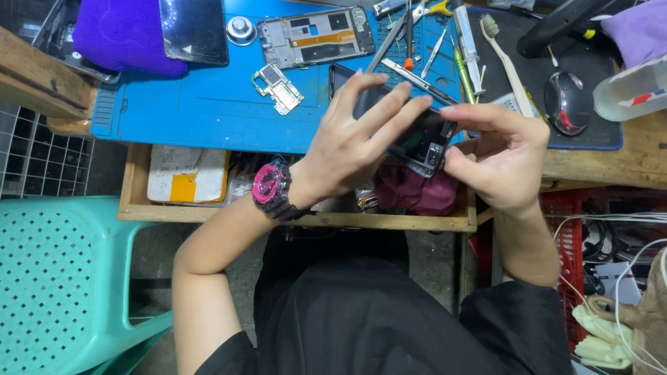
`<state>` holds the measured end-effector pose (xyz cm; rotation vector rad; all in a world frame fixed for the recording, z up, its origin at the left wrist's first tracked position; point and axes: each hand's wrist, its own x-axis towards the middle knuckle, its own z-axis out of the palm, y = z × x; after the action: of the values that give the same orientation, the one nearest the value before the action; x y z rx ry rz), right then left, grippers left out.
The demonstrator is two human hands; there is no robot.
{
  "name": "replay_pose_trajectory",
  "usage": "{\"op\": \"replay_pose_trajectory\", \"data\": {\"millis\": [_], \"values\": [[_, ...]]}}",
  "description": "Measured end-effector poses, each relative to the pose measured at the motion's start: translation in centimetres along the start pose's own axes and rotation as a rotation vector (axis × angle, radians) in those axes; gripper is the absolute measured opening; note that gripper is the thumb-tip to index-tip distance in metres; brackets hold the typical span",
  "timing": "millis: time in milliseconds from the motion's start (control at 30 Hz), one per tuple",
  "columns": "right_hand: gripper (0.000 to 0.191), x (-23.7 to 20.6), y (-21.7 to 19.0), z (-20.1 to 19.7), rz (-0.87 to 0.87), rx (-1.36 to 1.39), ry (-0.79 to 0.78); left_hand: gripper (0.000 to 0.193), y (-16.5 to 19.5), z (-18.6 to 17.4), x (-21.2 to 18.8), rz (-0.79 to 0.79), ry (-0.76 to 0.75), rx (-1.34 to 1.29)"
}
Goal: The person uses tweezers to manipulate a small electronic component on a blue mat. They then pick up a disassembled smartphone and use a hot air gun to heat the back of the device before inspecting it.
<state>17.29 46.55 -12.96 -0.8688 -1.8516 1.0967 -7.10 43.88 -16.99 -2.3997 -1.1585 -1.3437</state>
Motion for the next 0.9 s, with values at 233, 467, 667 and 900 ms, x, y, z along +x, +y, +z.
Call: {"op": "replay_pose_trajectory", "data": {"millis": [233,467,667,900], "values": [[0.021,-0.2,0.1,0.1,-0.163,-0.091,0.039,0.053,-0.6,0.5,-0.3,0.045,-0.006,-0.048],[0.024,-0.3,-0.1,0.3,-0.149,-0.09,0.022,0.045,-0.7,0.6,-0.5,0.122,0.021,0.082],[0.015,-0.6,0.1,-0.8,-0.246,-0.207,-0.013,0.039,-0.9,1.2,-0.8,0.293,0.088,0.237],[0.019,-0.4,-1.7,-1.1,0.049,-0.065,-0.165,0.029,-0.7,1.8,-0.8,0.443,0.129,0.402]]}}
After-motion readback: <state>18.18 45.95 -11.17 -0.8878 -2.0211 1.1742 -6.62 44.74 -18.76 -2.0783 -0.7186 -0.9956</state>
